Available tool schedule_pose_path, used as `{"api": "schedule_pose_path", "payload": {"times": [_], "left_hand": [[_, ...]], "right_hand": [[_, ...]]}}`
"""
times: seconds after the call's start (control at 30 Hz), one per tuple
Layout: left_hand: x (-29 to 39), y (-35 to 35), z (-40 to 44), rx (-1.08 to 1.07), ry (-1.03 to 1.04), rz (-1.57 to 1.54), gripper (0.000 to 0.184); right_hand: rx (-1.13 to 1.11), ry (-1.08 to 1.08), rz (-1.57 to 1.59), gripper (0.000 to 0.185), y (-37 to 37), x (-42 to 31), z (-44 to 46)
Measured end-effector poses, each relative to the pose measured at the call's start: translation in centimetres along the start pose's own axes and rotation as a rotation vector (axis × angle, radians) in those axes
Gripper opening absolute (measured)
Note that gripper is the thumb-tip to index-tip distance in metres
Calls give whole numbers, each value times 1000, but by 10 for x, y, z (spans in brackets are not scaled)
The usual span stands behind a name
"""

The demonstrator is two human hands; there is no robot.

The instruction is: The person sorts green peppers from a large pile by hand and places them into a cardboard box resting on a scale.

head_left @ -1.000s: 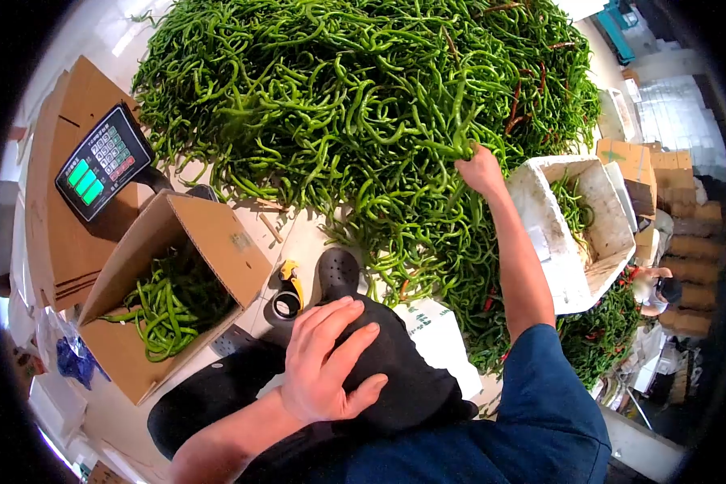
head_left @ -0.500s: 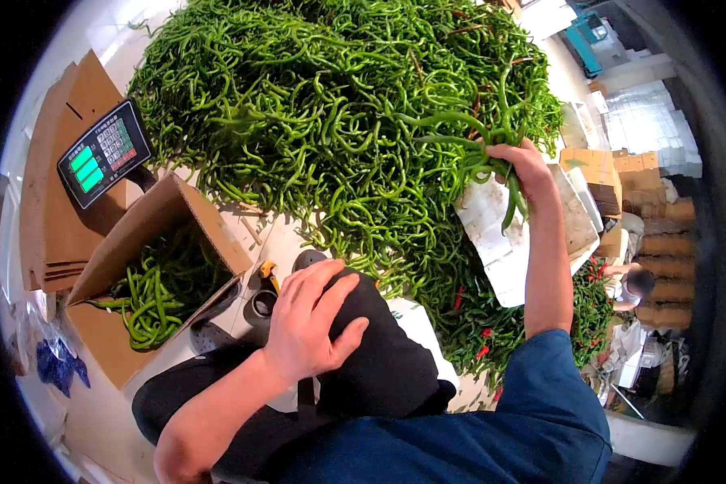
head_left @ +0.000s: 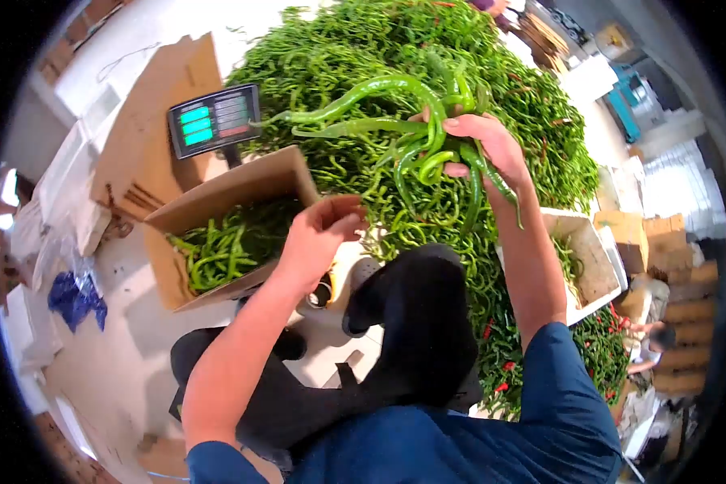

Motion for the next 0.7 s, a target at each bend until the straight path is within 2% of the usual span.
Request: {"api": "schedule_pose_path", "payload": {"times": [0.07,0.13,0.17,0.23,0.27,0.33,0.37,0.4,0.53,0.7], "left_hand": [[31,-18,-12,55,83,-112,26],[53,-47,-26,171,258,-72,22],[70,-58,-36,201,413,-9,19],[88,-75,-59,292,533,195,18],[98,-79,-71,351,600,267,16],[125,-75,-93,399,818,525,16],[136,-70,-104,418,923,658,15],[136,-71,-103,407,876,651,15],[131,-69,-100,385,891,759,16],[126,-66,-91,423,811,760,13]], "right_hand": [[-16,10,81,32,32,9,16],[-114,1,102,35,68,13,30],[-101,-3,82,36,79,15,33],[-40,24,29,37,99,24,38],[-145,30,93,26,115,27,41],[-95,60,54,25,130,33,40],[-50,71,2,31,134,37,40],[-4,80,-51,36,135,40,40],[-103,92,-76,21,145,51,42],[-77,128,-49,28,136,50,37]]}}
Point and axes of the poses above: each hand's wrist, its own z-axis towards the middle knuckle, its own y-axis out of the palm, x = y × z, the point moved 10 cm from there along z, towards the middle knuckle, and after that the axes turned 6 degrees about -z, right-handed, at the moved point
